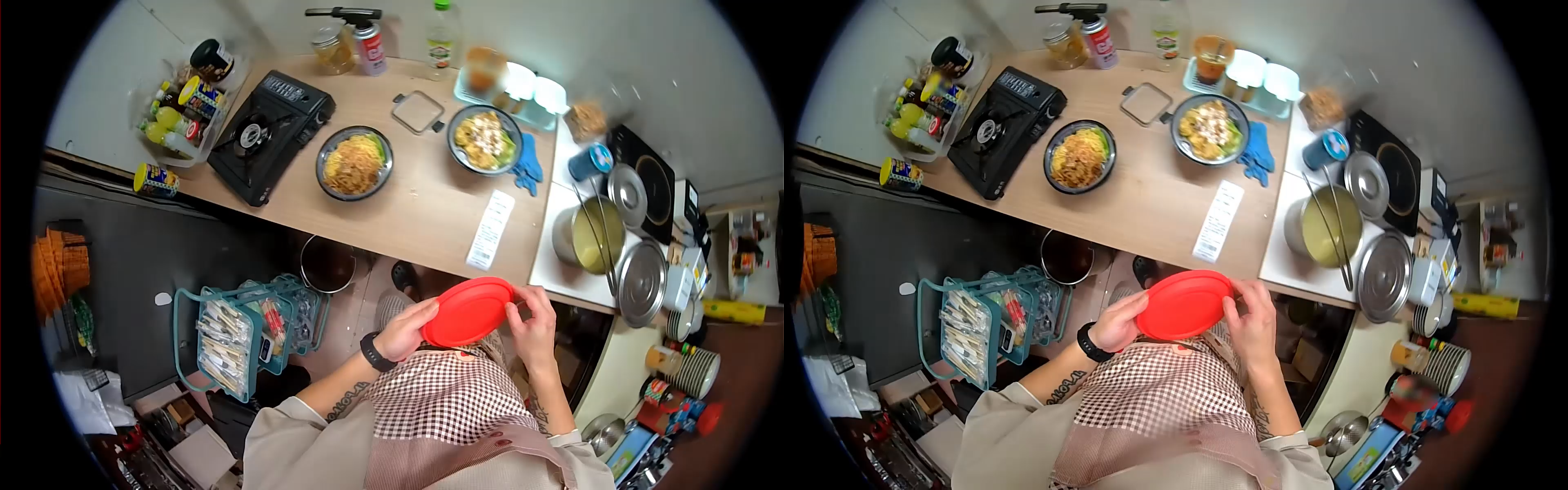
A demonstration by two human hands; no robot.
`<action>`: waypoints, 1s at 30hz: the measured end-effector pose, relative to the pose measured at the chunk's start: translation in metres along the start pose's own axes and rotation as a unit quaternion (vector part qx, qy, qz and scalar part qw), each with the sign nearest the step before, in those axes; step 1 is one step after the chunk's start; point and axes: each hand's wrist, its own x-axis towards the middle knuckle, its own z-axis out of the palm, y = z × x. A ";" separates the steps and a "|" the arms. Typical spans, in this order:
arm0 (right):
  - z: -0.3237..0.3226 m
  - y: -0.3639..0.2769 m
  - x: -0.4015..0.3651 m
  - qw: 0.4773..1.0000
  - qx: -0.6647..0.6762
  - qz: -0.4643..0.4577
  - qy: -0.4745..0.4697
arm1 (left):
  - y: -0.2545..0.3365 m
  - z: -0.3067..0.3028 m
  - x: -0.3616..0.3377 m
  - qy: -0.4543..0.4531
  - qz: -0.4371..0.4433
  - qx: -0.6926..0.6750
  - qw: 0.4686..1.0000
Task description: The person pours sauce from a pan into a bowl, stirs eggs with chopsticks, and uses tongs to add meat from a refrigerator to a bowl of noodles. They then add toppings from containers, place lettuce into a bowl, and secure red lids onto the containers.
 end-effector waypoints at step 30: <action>0.036 0.013 0.165 0.984 -0.004 -0.039 -0.176 | 0.052 -0.025 0.077 0.129 0.062 -0.028 0.989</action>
